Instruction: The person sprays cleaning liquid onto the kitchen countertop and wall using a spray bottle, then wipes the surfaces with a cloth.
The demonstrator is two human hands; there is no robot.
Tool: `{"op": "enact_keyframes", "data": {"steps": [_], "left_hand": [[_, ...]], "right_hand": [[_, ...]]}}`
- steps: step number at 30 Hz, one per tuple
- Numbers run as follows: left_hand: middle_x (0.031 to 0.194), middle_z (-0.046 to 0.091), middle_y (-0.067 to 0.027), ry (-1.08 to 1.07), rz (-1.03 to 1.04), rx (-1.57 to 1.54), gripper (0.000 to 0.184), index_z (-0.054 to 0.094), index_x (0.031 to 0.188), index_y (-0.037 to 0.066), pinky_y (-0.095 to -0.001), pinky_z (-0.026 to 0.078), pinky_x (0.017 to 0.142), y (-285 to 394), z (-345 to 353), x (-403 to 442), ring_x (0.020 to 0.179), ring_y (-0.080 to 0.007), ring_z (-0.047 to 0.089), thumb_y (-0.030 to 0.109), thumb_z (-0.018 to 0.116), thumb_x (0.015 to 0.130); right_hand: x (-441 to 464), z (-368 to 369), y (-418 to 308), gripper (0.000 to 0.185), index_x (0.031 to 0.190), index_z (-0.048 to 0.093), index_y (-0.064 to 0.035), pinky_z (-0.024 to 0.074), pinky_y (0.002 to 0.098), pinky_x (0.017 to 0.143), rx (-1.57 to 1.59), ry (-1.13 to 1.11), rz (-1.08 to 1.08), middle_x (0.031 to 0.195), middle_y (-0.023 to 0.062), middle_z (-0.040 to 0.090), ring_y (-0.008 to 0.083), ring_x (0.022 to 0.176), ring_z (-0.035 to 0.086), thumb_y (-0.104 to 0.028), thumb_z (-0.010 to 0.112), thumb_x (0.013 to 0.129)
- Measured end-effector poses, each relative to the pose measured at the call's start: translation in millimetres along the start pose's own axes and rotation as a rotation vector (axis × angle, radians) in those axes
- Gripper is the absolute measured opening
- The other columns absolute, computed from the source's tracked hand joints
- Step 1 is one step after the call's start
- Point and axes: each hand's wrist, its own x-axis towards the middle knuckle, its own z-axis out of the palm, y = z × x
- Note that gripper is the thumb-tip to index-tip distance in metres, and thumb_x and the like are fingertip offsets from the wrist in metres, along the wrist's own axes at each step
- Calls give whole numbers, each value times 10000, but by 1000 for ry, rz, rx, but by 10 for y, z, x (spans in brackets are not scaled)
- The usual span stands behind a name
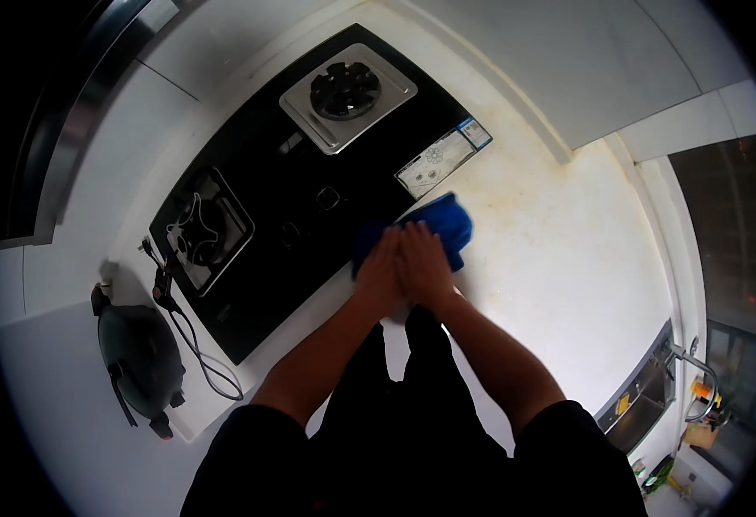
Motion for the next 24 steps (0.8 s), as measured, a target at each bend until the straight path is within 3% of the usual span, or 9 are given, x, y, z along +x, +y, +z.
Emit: {"op": "enact_keyframes", "data": {"steps": [2,9,11,12,15,18,21,23,24], "left_hand": [[1478,222,-270,-125,-111,-60,761,232,1434,-36,-438,138,1158,-51,-163,-333,1411,-368,167,377,554,882],[1463,255,-263,-138,-113,-32,831,247,1429,-35,-453,140,1151,119,-471,-370,1397,-381,189,388,634,827],[1455,290,-252,-46,-96,-106,731,401,1360,-28,-503,172,1123,187,-510,-210,1383,-393,222,336,663,783],[1455,290,-252,-44,-95,-106,731,401,1360,-28,-503,172,1123,187,-476,-173,1383,-393,222,336,663,783],[1463,280,-242,27,-74,-74,795,357,1390,-15,-501,164,1126,204,-381,-100,1389,-381,212,389,664,778],[1472,265,-240,-77,-62,-29,843,282,1409,-34,-472,159,1134,295,-384,233,1396,-366,203,430,626,794],[1497,224,-218,-63,-10,-23,842,260,1438,3,-464,125,1148,414,-353,620,1424,-316,148,440,610,809],[1506,223,-207,-184,55,72,838,240,1445,0,-447,103,1157,537,-392,875,1432,-295,140,454,575,825],[1506,223,-207,-190,48,73,838,240,1445,0,-447,103,1157,567,-360,966,1432,-295,140,454,575,825]], "right_hand": [[-35,-31,-244,553,1323,439,1,263,545,1080,220,-197,-42,1421,192,388,355,1363,294,-332,497,886],[-85,-5,-300,561,1342,433,-7,233,490,1112,152,-199,14,1441,172,378,306,1377,293,-353,476,901],[-53,9,-177,533,1332,448,-11,223,452,1124,192,-59,20,1443,171,376,286,1379,294,-342,458,914],[-44,23,-128,533,1332,448,-11,223,452,1124,190,-57,20,1443,171,376,286,1379,294,-342,458,914],[-22,19,-43,518,1334,452,-10,223,430,1128,164,-64,13,1453,169,364,287,1380,292,-329,442,926],[78,119,259,510,1326,466,1,238,439,1121,167,-88,97,1448,186,365,299,1373,304,-313,451,924],[94,146,716,508,1323,468,14,256,427,1115,-42,-47,26,1428,214,384,325,1356,328,-294,462,919],[96,-46,878,485,1302,488,29,264,412,1111,38,74,151,1398,241,411,347,1334,356,-266,463,917],[100,-129,935,508,1312,480,26,263,398,1114,16,52,177,1399,220,423,336,1339,352,-321,423,945]]}}
